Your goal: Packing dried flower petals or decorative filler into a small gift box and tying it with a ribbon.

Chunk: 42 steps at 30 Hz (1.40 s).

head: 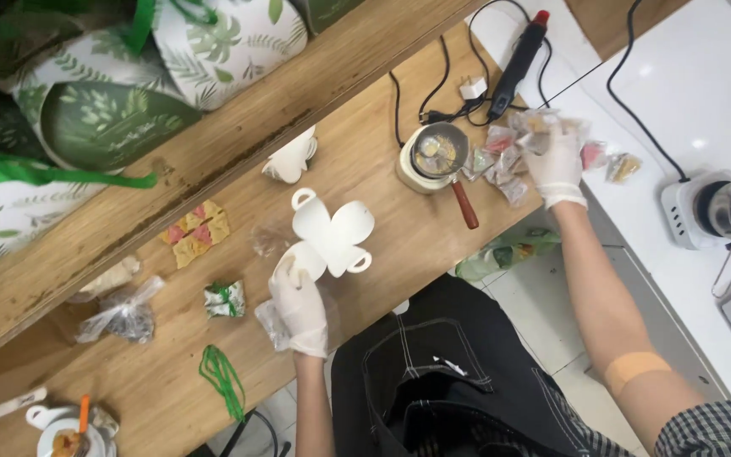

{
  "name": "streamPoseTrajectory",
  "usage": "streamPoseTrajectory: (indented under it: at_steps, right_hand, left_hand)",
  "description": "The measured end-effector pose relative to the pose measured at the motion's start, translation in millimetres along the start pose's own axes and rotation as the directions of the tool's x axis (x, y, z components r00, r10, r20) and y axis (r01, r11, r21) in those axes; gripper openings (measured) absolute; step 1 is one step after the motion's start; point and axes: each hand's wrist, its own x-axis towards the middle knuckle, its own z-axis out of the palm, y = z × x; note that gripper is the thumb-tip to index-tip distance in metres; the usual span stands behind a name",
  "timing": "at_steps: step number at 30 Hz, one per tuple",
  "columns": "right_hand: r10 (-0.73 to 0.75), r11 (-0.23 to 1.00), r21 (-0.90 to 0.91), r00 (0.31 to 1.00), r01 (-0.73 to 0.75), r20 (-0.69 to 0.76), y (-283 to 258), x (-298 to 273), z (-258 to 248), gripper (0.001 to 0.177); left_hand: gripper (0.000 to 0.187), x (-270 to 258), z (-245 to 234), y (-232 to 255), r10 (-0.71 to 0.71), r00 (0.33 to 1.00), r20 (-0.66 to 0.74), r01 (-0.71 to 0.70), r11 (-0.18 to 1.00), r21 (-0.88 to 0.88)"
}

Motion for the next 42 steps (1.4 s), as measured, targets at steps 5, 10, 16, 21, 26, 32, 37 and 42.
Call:
streamPoseTrajectory:
  at_steps: [5, 10, 16, 21, 26, 32, 37, 42]
  right_hand:
    - [0.242, 0.968, 0.02, 0.954, -0.25, 0.179, -67, 10, -45, 0.031]
    - [0.249, 0.795, 0.532, 0.956, -0.292, 0.153, -223, 28, -120, 0.025]
    - [-0.33, 0.688, 0.719, 0.839, -0.1, 0.433, -318, 30, -57, 0.083]
    - [-0.03, 0.585, 0.666, 0.809, -0.462, 0.587, -326, 75, 32, 0.032]
    - [-0.208, 0.71, 0.668, 0.839, -0.224, 0.503, -294, 129, 170, 0.034]
    - [-0.443, 0.73, 0.683, 0.74, -0.029, 0.505, -290, 127, 282, 0.062]
    - [-0.427, 0.873, 0.461, 0.701, 0.156, 0.572, -329, 127, 222, 0.059]
    - [-0.496, 0.86, 0.366, 0.754, 0.357, 0.43, -314, 139, 255, 0.049]
  left_hand:
    - [0.036, 24, 6, 6, 0.098, 0.994, -0.042, -0.101, 0.993, -0.06]
    - [0.033, 22, 1, 11, 0.106, 0.993, -0.05, -0.11, 0.988, -0.108]
    - [0.03, 31, 3, 8, -0.007, 0.995, -0.098, -0.018, 0.968, -0.251]
    - [0.047, 79, 15, 44, 0.058, 0.99, -0.128, -0.097, 0.941, -0.324]
    - [0.042, 69, -1, 81, 0.151, 0.98, -0.133, -0.178, 0.956, -0.233]
    - [0.042, -6, 2, 21, 0.016, 0.997, -0.076, -0.024, 0.994, -0.108]
    - [0.041, -80, -17, -28, -0.154, 0.981, -0.118, 0.155, 0.988, -0.001]
    - [0.043, -140, -32, -49, -0.374, 0.902, -0.217, 0.38, 0.925, -0.013]
